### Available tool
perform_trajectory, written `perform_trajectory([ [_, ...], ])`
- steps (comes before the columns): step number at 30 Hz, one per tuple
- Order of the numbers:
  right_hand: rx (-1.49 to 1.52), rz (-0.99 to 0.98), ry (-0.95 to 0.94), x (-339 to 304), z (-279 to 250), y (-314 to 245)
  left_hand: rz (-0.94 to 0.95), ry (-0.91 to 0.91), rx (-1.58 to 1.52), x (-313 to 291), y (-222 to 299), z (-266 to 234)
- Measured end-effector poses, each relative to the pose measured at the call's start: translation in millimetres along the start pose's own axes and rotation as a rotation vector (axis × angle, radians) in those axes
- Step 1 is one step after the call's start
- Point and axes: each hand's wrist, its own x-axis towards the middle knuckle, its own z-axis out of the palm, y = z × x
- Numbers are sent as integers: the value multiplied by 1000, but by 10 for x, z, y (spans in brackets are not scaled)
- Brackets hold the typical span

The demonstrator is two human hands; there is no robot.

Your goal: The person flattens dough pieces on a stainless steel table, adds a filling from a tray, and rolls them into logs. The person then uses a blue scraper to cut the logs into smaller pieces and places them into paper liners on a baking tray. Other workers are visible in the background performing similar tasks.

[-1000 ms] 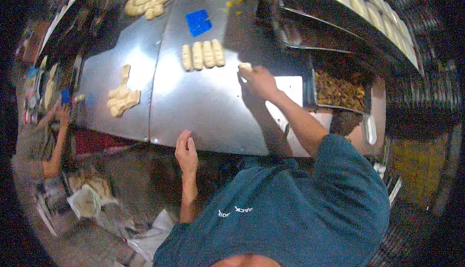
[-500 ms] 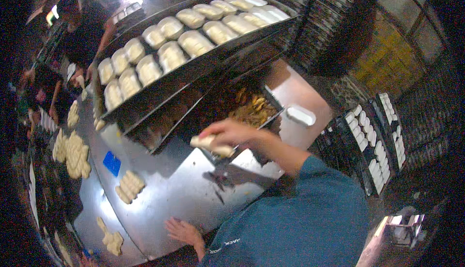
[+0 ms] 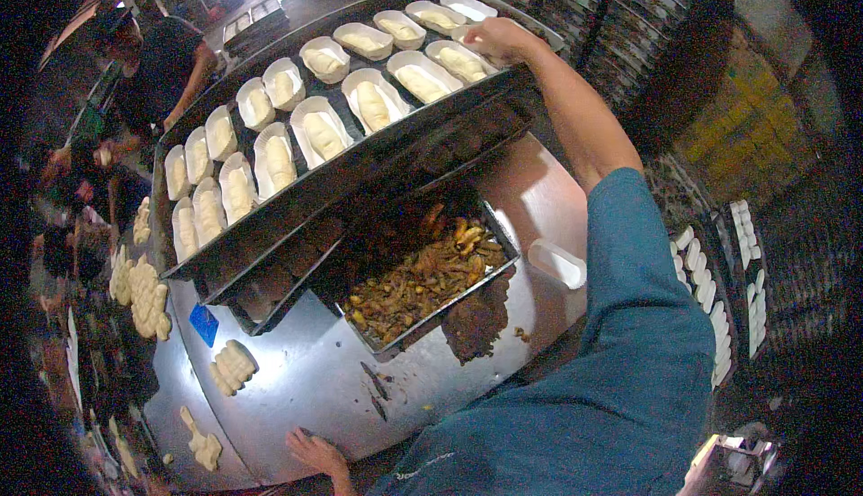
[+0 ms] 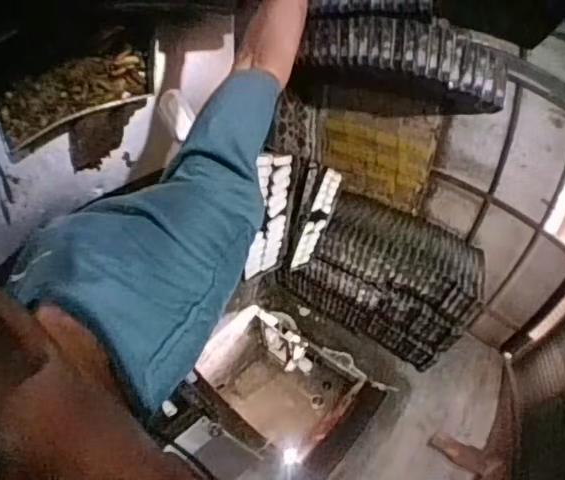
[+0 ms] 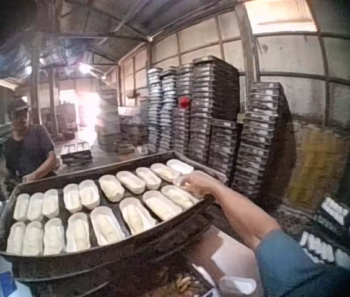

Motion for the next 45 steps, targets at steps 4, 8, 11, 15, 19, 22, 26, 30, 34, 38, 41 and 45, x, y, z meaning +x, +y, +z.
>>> perform_trajectory([
  [4,-23,40,-204,12,-1,14,-35,-37,-18,-5,90,-120],
  [8,-240,28,-199,-83,-153,-157,4,26,-47,29,57,24],
  [11,-449,152,14,-154,-86,-582,-48,-28,-81,24,141,-231],
  [15,461,-204,389,-1040,-37,-2480,43,140,-99,25,-10,-129],
  [19,757,-612,-284,-2046,573,-4278,18,130,-214,20,-59,-24],
  [22,751,-797,-561,-2144,1788,-5405,0,166,-304,-24,-103,-6],
  [26,749,-423,-369,-1790,2938,-6582,-17,141,-355,-47,-117,-45],
  [30,462,-423,-76,-1503,3507,-7199,17,168,-377,14,-106,-22],
  [34,928,-139,-405,-1274,3706,-7093,47,177,-406,25,-118,-49],
  [38,941,-160,-680,-1651,3177,-6647,10,167,-420,-28,-182,-50],
  [41,224,-389,-548,-2167,3053,-6284,21,84,-415,-17,-179,-79],
  [45,207,-536,-247,-2515,3305,-6160,39,71,-400,9,-147,-30],
])
